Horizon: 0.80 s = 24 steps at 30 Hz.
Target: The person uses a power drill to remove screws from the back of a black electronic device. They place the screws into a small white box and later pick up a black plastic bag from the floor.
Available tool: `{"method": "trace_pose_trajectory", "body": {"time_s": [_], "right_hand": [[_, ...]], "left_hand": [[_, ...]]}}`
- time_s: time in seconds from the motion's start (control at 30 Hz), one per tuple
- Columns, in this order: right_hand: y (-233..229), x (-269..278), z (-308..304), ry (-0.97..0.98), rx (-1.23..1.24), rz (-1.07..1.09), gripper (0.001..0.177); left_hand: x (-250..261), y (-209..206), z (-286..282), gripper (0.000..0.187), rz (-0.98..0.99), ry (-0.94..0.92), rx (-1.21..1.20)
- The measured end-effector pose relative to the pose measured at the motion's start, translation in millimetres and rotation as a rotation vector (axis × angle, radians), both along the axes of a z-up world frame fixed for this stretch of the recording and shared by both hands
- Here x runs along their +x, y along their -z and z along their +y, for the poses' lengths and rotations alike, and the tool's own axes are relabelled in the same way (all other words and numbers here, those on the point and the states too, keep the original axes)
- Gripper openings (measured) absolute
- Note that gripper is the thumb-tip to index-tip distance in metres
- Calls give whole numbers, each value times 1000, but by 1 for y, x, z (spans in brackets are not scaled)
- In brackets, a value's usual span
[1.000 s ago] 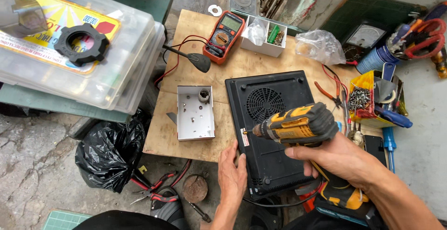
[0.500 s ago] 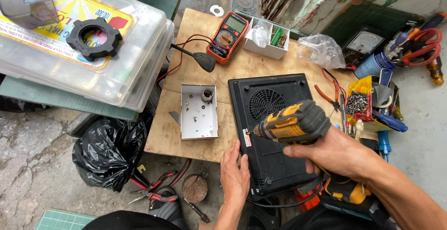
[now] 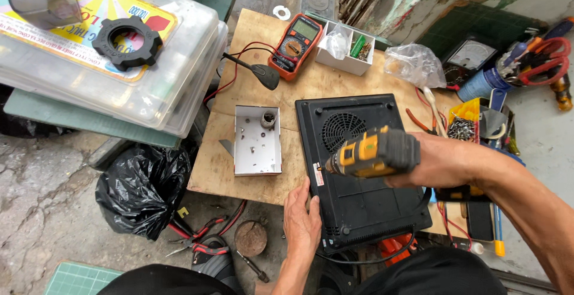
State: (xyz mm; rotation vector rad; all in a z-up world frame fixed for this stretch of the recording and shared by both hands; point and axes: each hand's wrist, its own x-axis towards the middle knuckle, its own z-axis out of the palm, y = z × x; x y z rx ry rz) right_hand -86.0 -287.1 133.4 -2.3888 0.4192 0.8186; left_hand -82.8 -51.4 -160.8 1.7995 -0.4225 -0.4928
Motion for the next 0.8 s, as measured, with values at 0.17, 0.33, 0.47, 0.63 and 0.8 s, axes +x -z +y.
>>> {"method": "trace_pose_trajectory", "body": {"time_s": [0.17,0.33,0.47,0.63,0.8], "right_hand": [[-5,14,10,66,-176,157,50],[13,7,4,-20,-32,23,61],[-1,10,22,138,10,45,53],[-9,14,40,319,-37,118,60],[-2,6,39,428,-38,32,48]], "left_hand": [[-2,1,0,54,-24,-8,-5],[-1,8,-4,55,-118,-19,4],[2,-11,-4,51,-125,-29,41],[29,-55,-18,55,75,-23,22],[33,-43,-31,48,55,-23,-29]]}}
